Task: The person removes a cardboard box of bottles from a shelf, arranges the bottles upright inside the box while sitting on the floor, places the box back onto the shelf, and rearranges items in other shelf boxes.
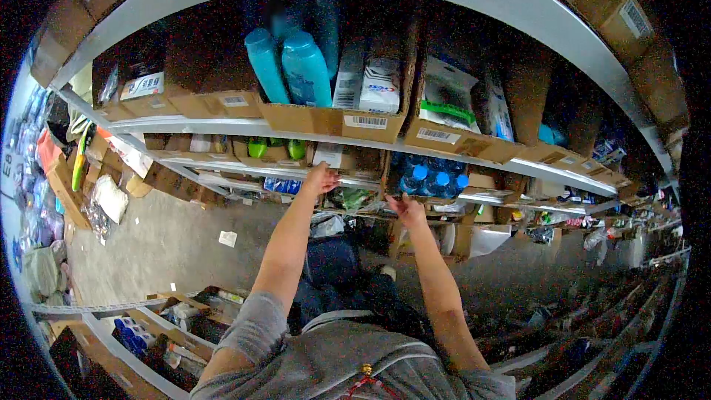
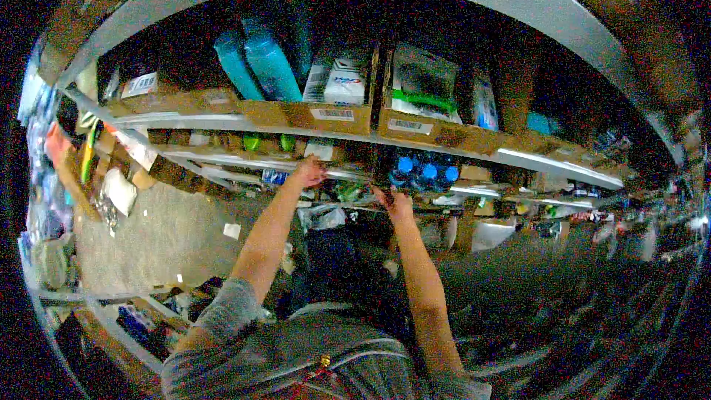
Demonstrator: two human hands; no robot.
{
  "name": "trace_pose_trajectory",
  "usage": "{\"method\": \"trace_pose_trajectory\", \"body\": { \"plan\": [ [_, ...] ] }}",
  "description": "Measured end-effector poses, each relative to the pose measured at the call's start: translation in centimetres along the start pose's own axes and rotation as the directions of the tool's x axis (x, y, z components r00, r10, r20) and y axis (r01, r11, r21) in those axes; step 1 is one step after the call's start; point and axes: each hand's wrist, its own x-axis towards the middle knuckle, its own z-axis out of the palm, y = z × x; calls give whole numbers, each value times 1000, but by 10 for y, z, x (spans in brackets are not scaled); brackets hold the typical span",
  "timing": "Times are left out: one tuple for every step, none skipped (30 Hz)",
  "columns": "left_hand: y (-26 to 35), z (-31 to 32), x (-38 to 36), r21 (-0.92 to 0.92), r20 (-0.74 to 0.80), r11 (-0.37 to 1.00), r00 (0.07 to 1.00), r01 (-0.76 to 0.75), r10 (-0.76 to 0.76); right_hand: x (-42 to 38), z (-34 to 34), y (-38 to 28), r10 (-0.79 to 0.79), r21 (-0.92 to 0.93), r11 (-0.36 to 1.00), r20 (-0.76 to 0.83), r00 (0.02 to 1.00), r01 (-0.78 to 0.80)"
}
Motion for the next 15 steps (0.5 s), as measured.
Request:
{"method": "trace_pose_trajectory", "body": {
  "plan": [
    [-1, 3, -1, -105, -47, 994, 999, -13, 8, 1, -5, 2, -8, -55, 998, 8, 1000, 9],
    [-6, 4, -3, -212, -96, 977, 995, -28, 8, 0, -10, 5, -11, -114, 993, 15, 1000, 13],
    [-16, -1, 3, -212, -96, 977, 995, -24, 3, -5, -10, 6, -9, -113, 994, 11, 1000, 10],
    [-29, -8, 17, -260, -97, 965, 995, -31, 6, -10, -4, 4, -12, -164, 986, -15, 1000, 9],
    [-40, -13, 22, -309, -99, 950, 995, -39, 9, -14, 0, 3, -15, -216, 976, -41, 999, 6],
    [-48, -15, 12, -311, -100, 950, 995, -41, 10, -18, 1, 5, -15, -217, 976, -40, 999, 6],
    [-55, -14, -4, -279, -105, 960, 994, -39, 10, -22, 1, 8, -39, -240, 971, -74, 996, 20],
    [-64, -12, -22, -250, -111, 968, 994, -37, 9, -27, 0, 11, -63, -266, 963, -109, 992, 32],
    [-73, -8, -39, -258, -114, 965, 993, -40, 11, -39, 7, 10, -59, -273, 962, -105, 993, 28],
    [-82, -2, -58, -247, -171, 961, 981, -129, 87, -59, 23, 8, -114, -413, 910, -160, 981, 39],
    [-89, 1, -73, -229, -229, 950, 960, -214, 161, -72, 31, 10, -176, -544, 839, -205, 963, 38],
    [-95, 2, -82, -163, -291, 981, 955, -101, 50, -66, 14, 21, -169, -548, 836, -203, 965, 32],
    [-115, -8, -72, -239, -250, 969, 968, -61, -1, -48, -18, 36, -354, -738, 646, -62, 933, 196],
    [-135, -18, -62, -311, -204, 950, 978, -20, -46, -37, -34, 44, -489, -855, 391, 122, 864, 342],
    [-139, -17, -74, -318, -208, 948, 977, -23, -47, -45, -25, 41, -483, -856, 388, 127, 866, 342]
  ]
}}
